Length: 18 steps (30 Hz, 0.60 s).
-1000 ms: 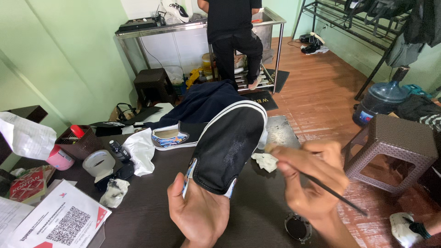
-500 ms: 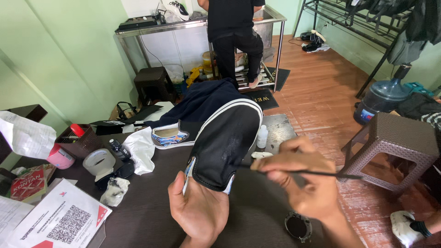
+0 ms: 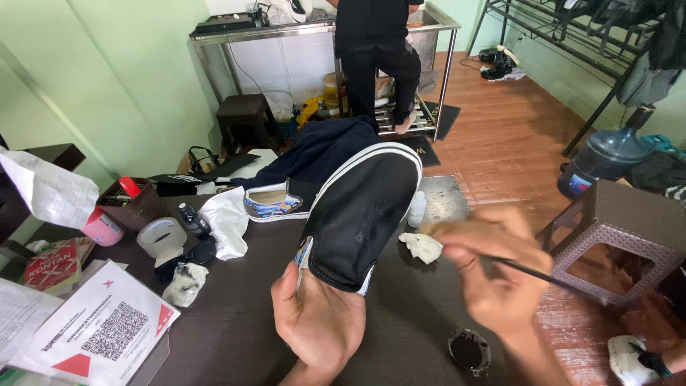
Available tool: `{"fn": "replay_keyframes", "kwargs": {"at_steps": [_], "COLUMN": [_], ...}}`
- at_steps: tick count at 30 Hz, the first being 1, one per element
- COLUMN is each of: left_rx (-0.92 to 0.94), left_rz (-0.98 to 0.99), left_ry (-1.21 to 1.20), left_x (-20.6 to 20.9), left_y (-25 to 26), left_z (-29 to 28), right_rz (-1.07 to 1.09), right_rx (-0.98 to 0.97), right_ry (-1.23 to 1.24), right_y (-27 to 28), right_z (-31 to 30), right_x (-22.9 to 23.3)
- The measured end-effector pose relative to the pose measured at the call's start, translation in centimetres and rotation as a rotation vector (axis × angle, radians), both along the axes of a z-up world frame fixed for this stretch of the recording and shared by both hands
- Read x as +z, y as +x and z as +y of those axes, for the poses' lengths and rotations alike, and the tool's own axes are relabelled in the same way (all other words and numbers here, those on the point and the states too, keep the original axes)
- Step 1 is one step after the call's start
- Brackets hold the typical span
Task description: The person paints the black canvas upper of a slip-on shoe using a thin brush and black paint. They repeatedly dip the brush into a small container of paint and apply it to the shoe's surface, holding the shoe steady with their other hand.
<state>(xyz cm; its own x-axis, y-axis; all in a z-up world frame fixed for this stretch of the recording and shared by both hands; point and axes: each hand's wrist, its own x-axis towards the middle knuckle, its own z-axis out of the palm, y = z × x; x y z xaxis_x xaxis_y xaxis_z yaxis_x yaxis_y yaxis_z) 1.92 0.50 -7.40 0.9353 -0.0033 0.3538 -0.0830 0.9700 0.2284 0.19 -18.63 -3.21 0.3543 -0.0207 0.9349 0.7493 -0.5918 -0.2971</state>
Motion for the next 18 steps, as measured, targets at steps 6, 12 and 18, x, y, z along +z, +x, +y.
{"fn": "replay_keyframes", "kwargs": {"at_steps": [6, 12, 18], "left_rx": [-0.027, -0.037, 0.0], "left_rz": [-0.172, -0.094, -0.16], "left_ry": [-0.09, -0.061, -0.088], "left_x": [0.0, 0.1, 0.2], "left_y": [0.1, -0.1, 0.1], "left_z": [0.0, 0.3, -0.4], "right_rz": [0.163, 0.015, 0.142], "right_rx": [0.189, -0.106, 0.254], "right_ry": [-0.139, 0.047, -0.094], "right_y": [-1.6, -0.7, -1.2], "right_z": [1.2, 0.9, 0.9], "right_x": [1.2, 0.1, 0.7]}}
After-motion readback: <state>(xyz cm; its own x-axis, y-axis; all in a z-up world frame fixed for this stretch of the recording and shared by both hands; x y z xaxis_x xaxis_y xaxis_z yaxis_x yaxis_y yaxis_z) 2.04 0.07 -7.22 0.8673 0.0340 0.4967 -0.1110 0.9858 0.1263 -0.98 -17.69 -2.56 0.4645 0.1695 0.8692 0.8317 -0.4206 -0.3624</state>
